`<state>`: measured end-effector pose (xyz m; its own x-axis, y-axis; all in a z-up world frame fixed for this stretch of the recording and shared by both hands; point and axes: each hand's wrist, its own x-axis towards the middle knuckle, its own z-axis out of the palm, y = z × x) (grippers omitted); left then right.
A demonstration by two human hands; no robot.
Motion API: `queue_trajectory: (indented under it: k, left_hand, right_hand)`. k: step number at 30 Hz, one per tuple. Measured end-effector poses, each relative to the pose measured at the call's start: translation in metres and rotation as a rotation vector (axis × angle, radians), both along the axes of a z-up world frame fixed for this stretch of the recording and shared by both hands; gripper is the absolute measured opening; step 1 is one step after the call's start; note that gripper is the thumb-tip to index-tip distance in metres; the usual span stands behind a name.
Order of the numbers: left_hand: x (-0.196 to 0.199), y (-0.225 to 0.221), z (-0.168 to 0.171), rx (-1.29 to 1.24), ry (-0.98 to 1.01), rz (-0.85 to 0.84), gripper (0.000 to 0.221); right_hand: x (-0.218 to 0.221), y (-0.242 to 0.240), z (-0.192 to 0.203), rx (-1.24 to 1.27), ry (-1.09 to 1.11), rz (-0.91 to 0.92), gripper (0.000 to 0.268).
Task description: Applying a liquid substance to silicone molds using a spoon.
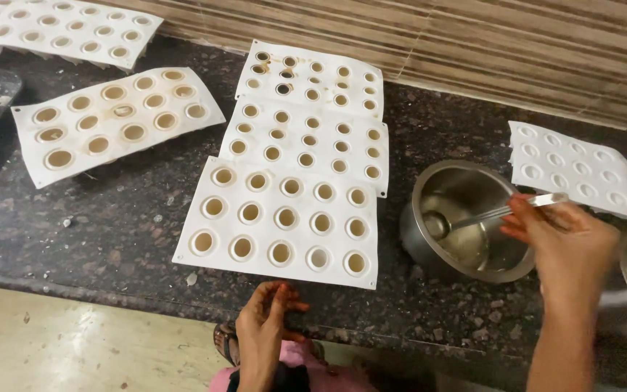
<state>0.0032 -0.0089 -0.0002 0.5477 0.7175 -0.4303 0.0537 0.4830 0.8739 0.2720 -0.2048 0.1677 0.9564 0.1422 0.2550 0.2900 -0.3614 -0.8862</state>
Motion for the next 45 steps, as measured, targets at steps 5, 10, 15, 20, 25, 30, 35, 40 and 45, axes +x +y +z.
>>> queue_trajectory:
  k: [5,10,15,20,25,30,35,40,45]
  left_hand:
    - [-0.001,-0.001,0.001,0.032,-0.007,-0.015,0.031]
    - [-0.003,-0.001,-0.006,0.03,-0.024,-0.017,0.033]
    - [-0.005,-0.001,-0.002,0.04,-0.024,-0.049,0.034]
    - [-0.006,0.001,-0.01,0.036,-0.069,-0.058,0.034]
    - [-0.009,0.003,-0.006,0.027,-0.074,-0.064,0.033]
    - [-0.008,0.005,0.0,-0.01,-0.077,-0.072,0.033]
    - [-0.01,0.004,0.002,-0.016,-0.069,-0.082,0.033]
    - [-0.007,0.004,-0.003,-0.027,-0.062,-0.091,0.031]
    - [-0.008,0.004,-0.002,-0.018,-0.063,-0.092,0.03]
  right_hand:
    - [-0.007,-0.012,0.015,-0.043,-0.156,-0.008,0.01]
    - [-0.003,-0.011,0.023,0.006,-0.115,-0.019,0.013]
    - [-0.011,0.004,0.017,0.04,-0.133,0.106,0.014]
    - [-0.061,0.047,0.024,0.145,-0.117,0.264,0.013]
    - [-0.098,0.083,0.019,0.051,-0.067,0.272,0.018]
    - [-0.107,0.094,-0.005,0.056,-0.126,0.377,0.016]
    - [-0.117,0.098,-0.012,0.034,-0.104,0.355,0.016]
    - [-0.124,0.097,-0.016,-0.049,-0.155,0.321,0.016]
    - [-0.133,0.092,-0.02,-0.079,-0.307,0.373,0.02]
